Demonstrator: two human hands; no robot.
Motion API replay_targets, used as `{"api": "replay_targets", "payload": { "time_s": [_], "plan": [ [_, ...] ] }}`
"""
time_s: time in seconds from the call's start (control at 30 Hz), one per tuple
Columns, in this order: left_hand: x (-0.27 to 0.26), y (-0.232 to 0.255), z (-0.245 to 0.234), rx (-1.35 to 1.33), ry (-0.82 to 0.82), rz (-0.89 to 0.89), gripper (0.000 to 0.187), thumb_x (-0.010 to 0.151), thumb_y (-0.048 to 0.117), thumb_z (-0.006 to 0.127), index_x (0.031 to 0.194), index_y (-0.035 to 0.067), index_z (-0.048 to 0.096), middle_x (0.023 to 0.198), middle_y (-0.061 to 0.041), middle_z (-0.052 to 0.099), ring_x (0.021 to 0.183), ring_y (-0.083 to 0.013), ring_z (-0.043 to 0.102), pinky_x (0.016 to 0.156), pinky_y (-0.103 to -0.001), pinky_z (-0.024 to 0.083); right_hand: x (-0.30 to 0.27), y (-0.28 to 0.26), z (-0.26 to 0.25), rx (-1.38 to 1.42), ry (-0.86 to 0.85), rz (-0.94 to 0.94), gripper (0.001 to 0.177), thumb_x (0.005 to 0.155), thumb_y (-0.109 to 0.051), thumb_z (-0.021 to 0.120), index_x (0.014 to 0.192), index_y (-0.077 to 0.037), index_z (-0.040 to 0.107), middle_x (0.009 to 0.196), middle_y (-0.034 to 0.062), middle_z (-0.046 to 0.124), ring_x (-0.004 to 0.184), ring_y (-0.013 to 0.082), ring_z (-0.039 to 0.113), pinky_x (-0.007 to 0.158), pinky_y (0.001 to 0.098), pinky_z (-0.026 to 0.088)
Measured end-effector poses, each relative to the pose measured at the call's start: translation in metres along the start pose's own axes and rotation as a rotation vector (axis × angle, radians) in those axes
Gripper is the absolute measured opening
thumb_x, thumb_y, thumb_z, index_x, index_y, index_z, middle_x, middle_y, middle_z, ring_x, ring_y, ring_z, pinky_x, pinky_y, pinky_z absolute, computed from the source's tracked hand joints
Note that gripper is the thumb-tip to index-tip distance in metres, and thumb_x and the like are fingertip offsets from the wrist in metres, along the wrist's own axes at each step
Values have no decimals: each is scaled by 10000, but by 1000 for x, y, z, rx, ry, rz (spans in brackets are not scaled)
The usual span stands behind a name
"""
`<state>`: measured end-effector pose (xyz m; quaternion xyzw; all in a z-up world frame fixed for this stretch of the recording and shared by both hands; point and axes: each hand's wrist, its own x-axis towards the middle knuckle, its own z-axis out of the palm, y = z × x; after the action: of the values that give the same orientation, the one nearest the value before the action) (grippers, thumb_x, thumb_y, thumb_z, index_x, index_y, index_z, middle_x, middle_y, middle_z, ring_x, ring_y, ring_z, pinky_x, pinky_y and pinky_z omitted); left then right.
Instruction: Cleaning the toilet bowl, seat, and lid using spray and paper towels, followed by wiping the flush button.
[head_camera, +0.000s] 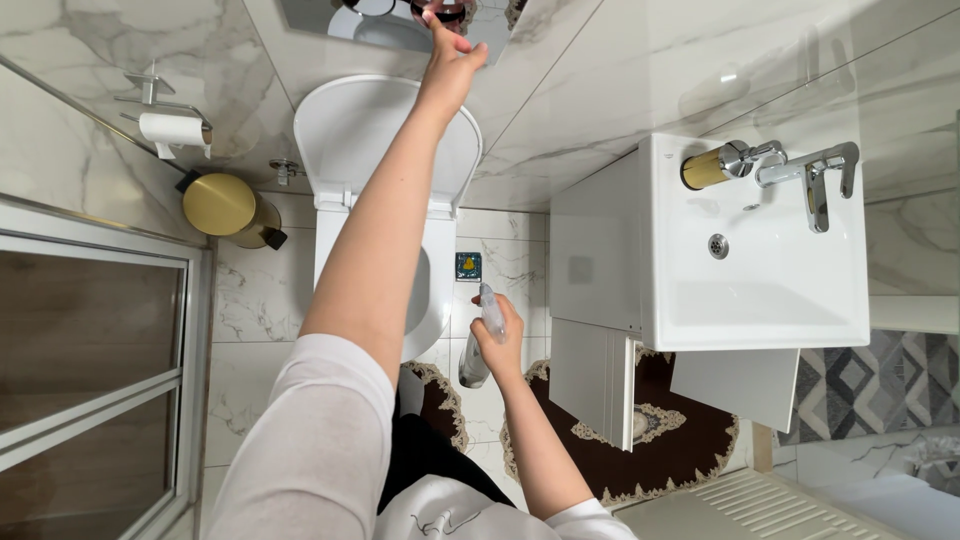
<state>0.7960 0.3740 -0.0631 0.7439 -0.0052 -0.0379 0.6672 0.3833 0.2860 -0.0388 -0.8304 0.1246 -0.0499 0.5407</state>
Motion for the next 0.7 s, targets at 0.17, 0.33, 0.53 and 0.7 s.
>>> {"api": "replay_targets", "payload": {
  "time_s": [0.17,0.33,0.53,0.7],
  "plan": [
    [-102,0,-56,-72,-76,279,960,1011,197,702,1662,165,-2,1316,-85,565,1371,-273,596,1033,-345,491,4,18,5,-68,-27,17,294,720,-64,630,1005,-44,701,894,118,709,758,237,666,719,337,529],
    [-244,-46,-111,135,-84,151,916,975,110,687,1679,250,117,1337,-87,575,1329,-279,636,962,-343,502,-1,37,14,-137,-52,-53,213,782,-118,672,982,-46,690,875,131,714,775,265,692,734,360,537],
    [-366,-148,-149,46,-29,-183,796,985,142,644,1633,192,184,1439,-115,506,1374,-322,522,965,-369,561,-12,66,34,-159,1,-116,199,844,-195,730,962,-40,694,842,119,723,754,262,706,712,364,541],
    [-439,-170,-159,-56,72,-235,283,1006,133,621,1263,50,540,1649,-86,405,1278,-298,649,967,-376,551,-14,99,68,-27,-46,80,240,859,-254,735,950,-36,692,723,78,690,580,167,647,580,321,520]
  ]
}}
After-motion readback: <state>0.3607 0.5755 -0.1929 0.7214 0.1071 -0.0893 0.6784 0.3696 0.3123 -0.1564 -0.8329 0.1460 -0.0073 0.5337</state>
